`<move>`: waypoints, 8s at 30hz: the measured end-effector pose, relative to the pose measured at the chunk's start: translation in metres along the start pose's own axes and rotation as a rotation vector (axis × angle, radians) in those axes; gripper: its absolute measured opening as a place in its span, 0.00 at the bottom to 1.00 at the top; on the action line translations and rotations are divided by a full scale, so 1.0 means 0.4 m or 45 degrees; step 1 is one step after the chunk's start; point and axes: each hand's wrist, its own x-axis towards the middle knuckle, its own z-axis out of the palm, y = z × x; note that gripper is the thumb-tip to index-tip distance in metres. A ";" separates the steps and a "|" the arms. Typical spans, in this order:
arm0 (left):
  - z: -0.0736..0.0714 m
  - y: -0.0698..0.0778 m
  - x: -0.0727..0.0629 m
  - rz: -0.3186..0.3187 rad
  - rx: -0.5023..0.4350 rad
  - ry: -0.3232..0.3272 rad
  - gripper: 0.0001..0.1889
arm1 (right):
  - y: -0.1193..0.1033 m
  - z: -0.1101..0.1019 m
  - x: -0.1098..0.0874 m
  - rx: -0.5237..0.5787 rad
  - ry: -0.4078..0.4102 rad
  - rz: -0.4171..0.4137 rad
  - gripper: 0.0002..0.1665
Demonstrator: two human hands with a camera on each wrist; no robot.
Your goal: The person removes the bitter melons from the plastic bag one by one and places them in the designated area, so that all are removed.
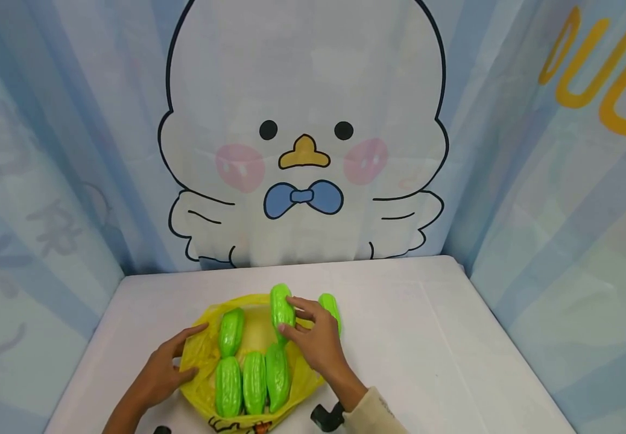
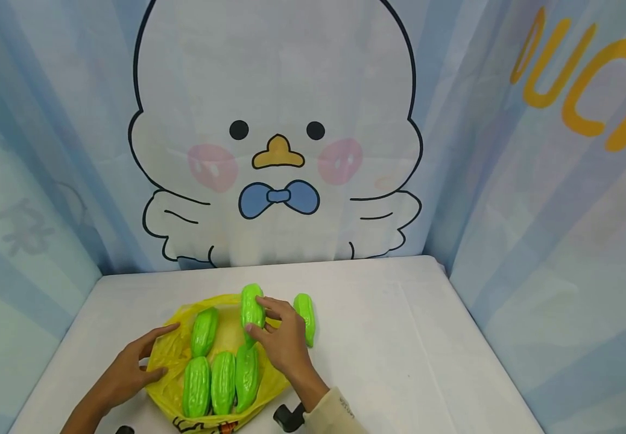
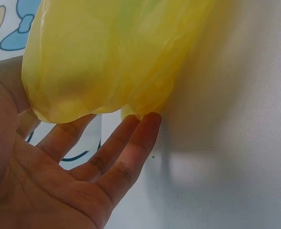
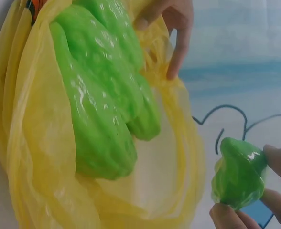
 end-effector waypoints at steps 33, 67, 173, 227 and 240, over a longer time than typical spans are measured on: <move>-0.002 -0.005 0.000 0.032 -0.007 -0.004 0.46 | 0.109 -0.189 0.040 -0.274 0.311 0.171 0.34; -0.002 -0.005 -0.001 0.036 -0.028 -0.011 0.46 | 0.233 -0.254 0.036 -0.377 0.332 0.353 0.34; 0.001 0.018 -0.005 0.074 -0.011 0.009 0.44 | 0.061 0.272 0.070 -0.225 -0.081 0.036 0.29; 0.007 0.017 -0.004 0.051 0.012 0.020 0.45 | 0.028 0.259 0.067 -0.143 -0.050 0.101 0.30; 0.008 0.017 -0.007 0.047 0.032 0.022 0.45 | 0.012 0.231 0.030 -0.073 -0.068 0.121 0.30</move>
